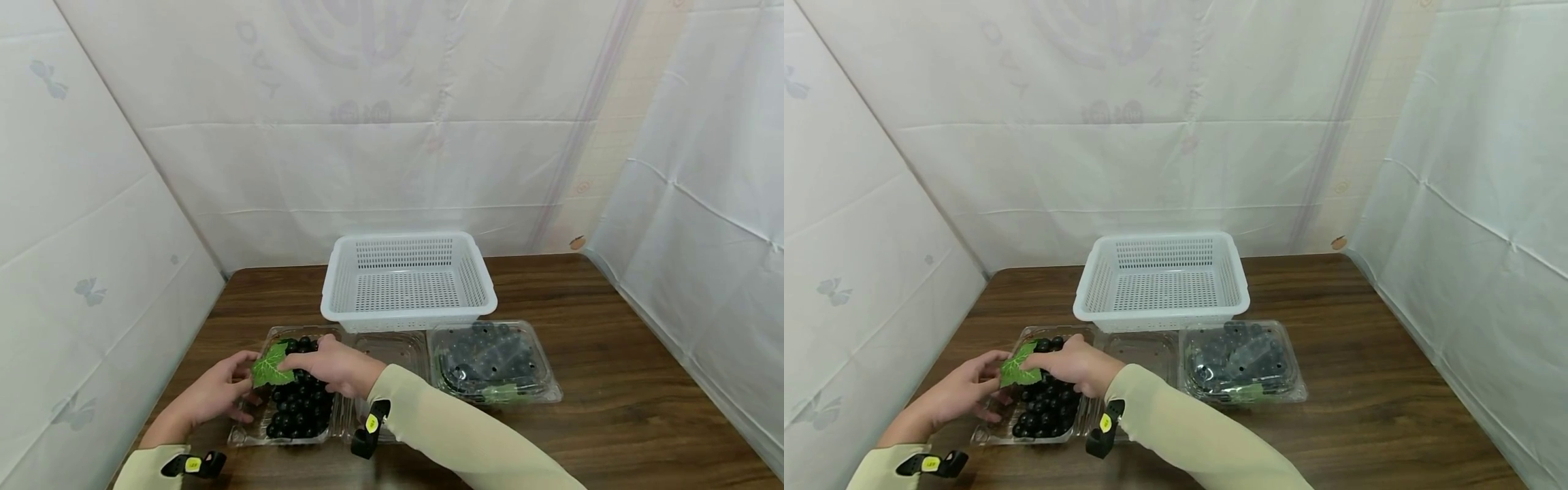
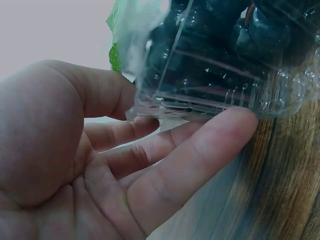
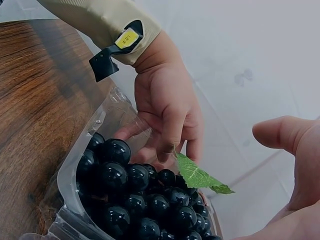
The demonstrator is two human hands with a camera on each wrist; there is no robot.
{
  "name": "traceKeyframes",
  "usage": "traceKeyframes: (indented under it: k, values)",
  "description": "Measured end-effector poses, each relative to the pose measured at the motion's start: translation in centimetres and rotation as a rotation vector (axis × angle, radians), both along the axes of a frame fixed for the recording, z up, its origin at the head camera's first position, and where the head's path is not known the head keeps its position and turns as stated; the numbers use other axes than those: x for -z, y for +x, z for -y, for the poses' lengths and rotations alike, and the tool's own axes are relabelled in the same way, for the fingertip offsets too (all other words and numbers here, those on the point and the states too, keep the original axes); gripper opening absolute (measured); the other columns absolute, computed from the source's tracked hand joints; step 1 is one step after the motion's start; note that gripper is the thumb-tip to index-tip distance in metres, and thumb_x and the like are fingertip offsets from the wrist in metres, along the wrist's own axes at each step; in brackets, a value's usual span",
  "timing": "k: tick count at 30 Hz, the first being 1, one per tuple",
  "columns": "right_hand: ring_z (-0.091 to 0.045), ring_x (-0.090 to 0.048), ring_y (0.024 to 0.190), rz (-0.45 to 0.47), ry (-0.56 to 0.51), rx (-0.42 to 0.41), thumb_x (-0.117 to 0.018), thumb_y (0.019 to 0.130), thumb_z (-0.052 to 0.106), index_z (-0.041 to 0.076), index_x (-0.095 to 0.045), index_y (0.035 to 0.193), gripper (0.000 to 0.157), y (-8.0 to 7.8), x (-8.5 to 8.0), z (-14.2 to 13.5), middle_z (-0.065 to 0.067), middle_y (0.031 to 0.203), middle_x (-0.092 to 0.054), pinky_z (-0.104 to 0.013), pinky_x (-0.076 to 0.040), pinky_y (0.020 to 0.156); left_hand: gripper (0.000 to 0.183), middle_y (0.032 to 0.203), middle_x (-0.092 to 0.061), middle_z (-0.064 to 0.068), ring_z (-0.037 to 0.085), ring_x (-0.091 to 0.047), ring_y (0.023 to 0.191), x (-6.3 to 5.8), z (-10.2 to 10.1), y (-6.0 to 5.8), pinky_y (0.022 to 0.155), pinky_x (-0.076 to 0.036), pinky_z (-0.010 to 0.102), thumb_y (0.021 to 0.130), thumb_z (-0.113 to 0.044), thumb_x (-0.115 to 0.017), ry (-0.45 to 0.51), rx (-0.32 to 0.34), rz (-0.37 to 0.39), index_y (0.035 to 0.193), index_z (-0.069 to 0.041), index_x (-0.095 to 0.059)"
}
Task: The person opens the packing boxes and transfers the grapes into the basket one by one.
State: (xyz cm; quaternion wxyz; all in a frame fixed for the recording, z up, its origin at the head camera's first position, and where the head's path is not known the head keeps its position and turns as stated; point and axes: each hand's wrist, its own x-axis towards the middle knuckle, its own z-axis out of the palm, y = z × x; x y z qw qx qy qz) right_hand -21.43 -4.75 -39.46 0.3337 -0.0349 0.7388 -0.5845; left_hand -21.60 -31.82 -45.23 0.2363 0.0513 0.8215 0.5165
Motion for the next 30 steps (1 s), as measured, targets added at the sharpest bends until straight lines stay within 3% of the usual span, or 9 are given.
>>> traceKeyframes:
  k: [9,11,16,18,30]
  values:
    - [-0.042,-0.043,0.144,0.003,0.011,0.009,-0.078,0.088,0.046,0.007,-0.006,0.165,0.112,-0.1,0.2,0.2,-0.014,0.168,-0.02,-0.06,-0.042,0.113,0.054,0.113,-0.062,0.027,0.033,-0.07,0.09,0.1,0.0,-0.2,0.067,-0.064,0.052,0.106,-0.003,-0.047,0.001,0.026,-0.017,0.154,0.006,-0.024]
    - [-0.04,-0.05,0.134,-0.001,0.027,0.005,-0.078,0.088,0.046,0.006,-0.006,0.165,0.112,-0.1,0.1,0.2,-0.014,0.166,-0.024,-0.056,-0.046,0.108,0.055,0.114,-0.061,0.027,0.033,-0.07,0.09,0.0,0.0,-0.2,0.067,-0.064,0.052,0.106,-0.002,-0.047,-0.003,0.024,-0.016,0.154,0.006,-0.024]
    - [-0.045,-0.051,0.133,-0.005,0.071,-0.005,-0.077,0.088,0.048,0.006,-0.006,0.165,0.113,0.0,0.0,0.5,-0.016,0.165,-0.026,-0.057,-0.046,0.108,0.055,0.113,-0.062,0.026,0.032,-0.071,0.09,0.0,0.0,-0.1,0.067,-0.064,0.051,0.105,-0.001,-0.047,-0.016,0.014,-0.012,0.155,0.005,-0.024]
    - [-0.048,-0.045,0.141,-0.007,0.08,-0.007,-0.077,0.088,0.049,0.007,-0.006,0.165,0.112,0.1,0.0,0.6,-0.016,0.167,-0.024,-0.06,-0.042,0.113,0.055,0.112,-0.062,0.026,0.032,-0.071,0.09,0.0,-0.1,-0.1,0.067,-0.064,0.051,0.105,-0.001,-0.047,-0.016,0.013,-0.014,0.154,0.005,-0.024]
    - [-0.041,-0.034,0.15,-0.084,0.176,-0.023,-0.075,0.089,0.051,0.011,-0.006,0.166,0.111,0.5,0.1,1.3,-0.013,0.17,-0.02,-0.059,-0.042,0.113,0.054,0.111,-0.062,0.025,0.032,-0.07,0.09,-0.2,-0.2,0.0,0.068,-0.064,0.051,0.105,-0.002,-0.048,-0.017,0.021,-0.02,0.153,0.005,-0.027]
